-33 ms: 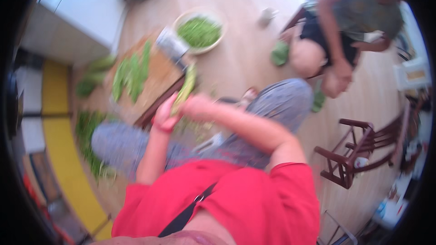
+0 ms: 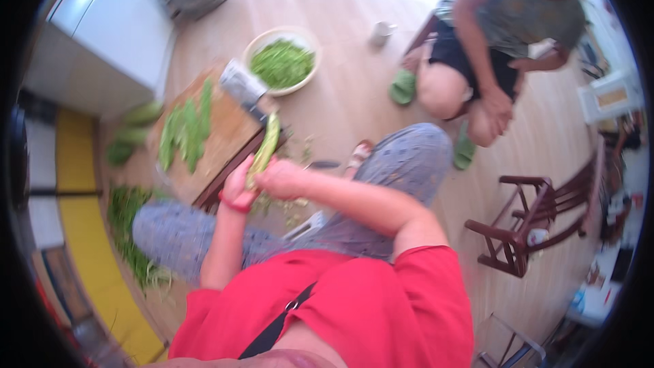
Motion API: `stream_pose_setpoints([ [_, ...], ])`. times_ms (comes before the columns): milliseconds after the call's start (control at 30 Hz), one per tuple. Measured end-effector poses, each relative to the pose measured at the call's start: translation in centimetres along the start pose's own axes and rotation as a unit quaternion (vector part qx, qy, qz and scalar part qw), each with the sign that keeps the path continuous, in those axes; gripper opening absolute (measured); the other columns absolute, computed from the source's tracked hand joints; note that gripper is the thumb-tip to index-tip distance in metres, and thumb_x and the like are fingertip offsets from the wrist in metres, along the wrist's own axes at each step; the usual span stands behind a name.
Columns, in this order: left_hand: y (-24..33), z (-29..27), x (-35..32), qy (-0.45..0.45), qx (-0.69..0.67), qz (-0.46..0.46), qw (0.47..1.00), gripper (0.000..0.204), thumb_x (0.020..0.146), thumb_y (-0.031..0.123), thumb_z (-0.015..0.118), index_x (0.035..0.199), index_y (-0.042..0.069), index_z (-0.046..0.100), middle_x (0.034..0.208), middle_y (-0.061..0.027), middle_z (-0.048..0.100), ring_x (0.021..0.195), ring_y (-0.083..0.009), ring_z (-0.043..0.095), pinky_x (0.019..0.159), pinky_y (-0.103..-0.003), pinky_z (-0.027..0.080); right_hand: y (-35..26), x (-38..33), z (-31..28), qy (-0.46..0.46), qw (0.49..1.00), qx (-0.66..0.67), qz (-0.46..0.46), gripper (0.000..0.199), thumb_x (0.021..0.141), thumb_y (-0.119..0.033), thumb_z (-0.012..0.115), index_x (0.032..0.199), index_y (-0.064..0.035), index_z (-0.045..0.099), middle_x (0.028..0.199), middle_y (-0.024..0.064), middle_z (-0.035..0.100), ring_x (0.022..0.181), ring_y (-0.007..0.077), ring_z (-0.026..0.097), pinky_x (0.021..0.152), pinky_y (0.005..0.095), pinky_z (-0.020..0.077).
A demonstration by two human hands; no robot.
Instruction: The person scrapes the skin off bitter melons with a knife and slices them into small pieces on a wooden cutting board while sitting on the floor.
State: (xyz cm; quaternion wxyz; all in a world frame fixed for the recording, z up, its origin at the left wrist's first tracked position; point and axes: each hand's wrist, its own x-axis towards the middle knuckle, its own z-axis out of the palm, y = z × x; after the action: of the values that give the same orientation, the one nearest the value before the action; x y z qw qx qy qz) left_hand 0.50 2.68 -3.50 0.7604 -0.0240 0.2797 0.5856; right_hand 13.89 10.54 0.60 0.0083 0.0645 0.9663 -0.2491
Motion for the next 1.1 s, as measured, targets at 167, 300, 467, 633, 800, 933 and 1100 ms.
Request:
stream_pose_setpoints([
  [167, 0.5, 3.8, -0.7, 0.035, 0.035, 0.091, 0.995, 0.037, 0.091, 0.024, 0.036, 0.116, -0.002, 0.042, 0.101, -0.0123, 0.056, 0.089, -0.0208, 0.056, 0.082, -0.034, 0.046, 0.9, -1.8, -1.5, 0.147, 0.977, 0.062, 0.138, 0.012, 0.076, -0.013, 0.043, 0.076, -0.0012, 0.046, 0.058, 0.0174, 0.055, 0.054, 0.0337, 0.057, 0.047, 0.0432, 0.0439],
  [300, -1.5, 5.6, -0.8, 0.123, 0.171, 0.177, 0.961, 0.031, 0.089, 0.017, 0.042, 0.115, 0.002, 0.045, 0.098, -0.0069, 0.057, 0.085, -0.0142, 0.056, 0.073, -0.028, 0.048, 0.2, -1.3, -1.8, 0.129, 0.954, 0.085, 0.257, 0.013, 0.076, -0.012, 0.044, 0.076, -0.0002, 0.049, 0.065, 0.0211, 0.058, 0.061, 0.0348, 0.059, 0.052, 0.0439, 0.0463],
  [467, -2.4, 4.9, -0.6, 0.147, 0.213, 0.205, 0.944, 0.028, 0.089, 0.017, 0.042, 0.112, 0.003, 0.048, 0.094, -0.0051, 0.058, 0.080, -0.0119, 0.057, 0.066, -0.024, 0.048, -1.4, -1.4, -0.7, 0.092, 0.972, 0.093, 0.194, 0.013, 0.072, -0.011, 0.048, 0.075, 0.0012, 0.053, 0.067, 0.0214, 0.059, 0.066, 0.0350, 0.060, 0.057, 0.0435, 0.0475],
  [633, -2.1, 4.5, -0.8, 0.138, 0.197, 0.155, 0.958, 0.028, 0.088, 0.019, 0.042, 0.111, 0.004, 0.049, 0.093, -0.0050, 0.059, 0.079, -0.0121, 0.057, 0.064, -0.024, 0.048, -0.8, -1.4, -1.5, 0.041, 0.985, 0.109, 0.124, 0.016, 0.071, -0.011, 0.050, 0.068, 0.0041, 0.054, 0.067, 0.0232, 0.058, 0.066, 0.0348, 0.060, 0.057, 0.0416, 0.0478],
  [800, -2.1, 3.7, -1.0, 0.088, 0.190, 0.138, 0.968, 0.027, 0.088, 0.016, 0.042, 0.110, 0.002, 0.049, 0.097, -0.0068, 0.057, 0.086, -0.0156, 0.055, 0.074, -0.028, 0.046, -0.5, -1.4, -0.7, 0.028, 0.989, 0.112, 0.095, 0.025, 0.074, -0.020, 0.049, 0.067, 0.0046, 0.053, 0.065, 0.0245, 0.056, 0.062, 0.0361, 0.058, 0.058, 0.0430, 0.0469],
  [933, -2.0, 3.6, -0.7, 0.059, 0.188, 0.130, 0.972, 0.029, 0.089, 0.015, 0.040, 0.112, -0.001, 0.046, 0.102, -0.0098, 0.055, 0.091, -0.0169, 0.054, 0.080, -0.029, 0.044, -0.2, -1.3, -0.7, 0.025, 0.984, 0.128, 0.121, 0.041, 0.076, -0.036, 0.051, 0.064, 0.0039, 0.053, 0.064, 0.0232, 0.056, 0.061, 0.0366, 0.057, 0.058, 0.0439, 0.0456],
  [1100, -2.3, 3.3, -0.8, 0.064, 0.207, 0.117, 0.969, 0.029, 0.089, 0.014, 0.038, 0.112, -0.002, 0.046, 0.102, -0.0105, 0.055, 0.091, -0.0177, 0.054, 0.078, -0.030, 0.045, -0.2, -1.5, -0.5, 0.023, 0.987, 0.105, 0.120, 0.042, 0.077, -0.040, 0.052, 0.067, 0.0004, 0.055, 0.063, 0.0203, 0.057, 0.060, 0.0361, 0.057, 0.056, 0.0432, 0.0455],
])
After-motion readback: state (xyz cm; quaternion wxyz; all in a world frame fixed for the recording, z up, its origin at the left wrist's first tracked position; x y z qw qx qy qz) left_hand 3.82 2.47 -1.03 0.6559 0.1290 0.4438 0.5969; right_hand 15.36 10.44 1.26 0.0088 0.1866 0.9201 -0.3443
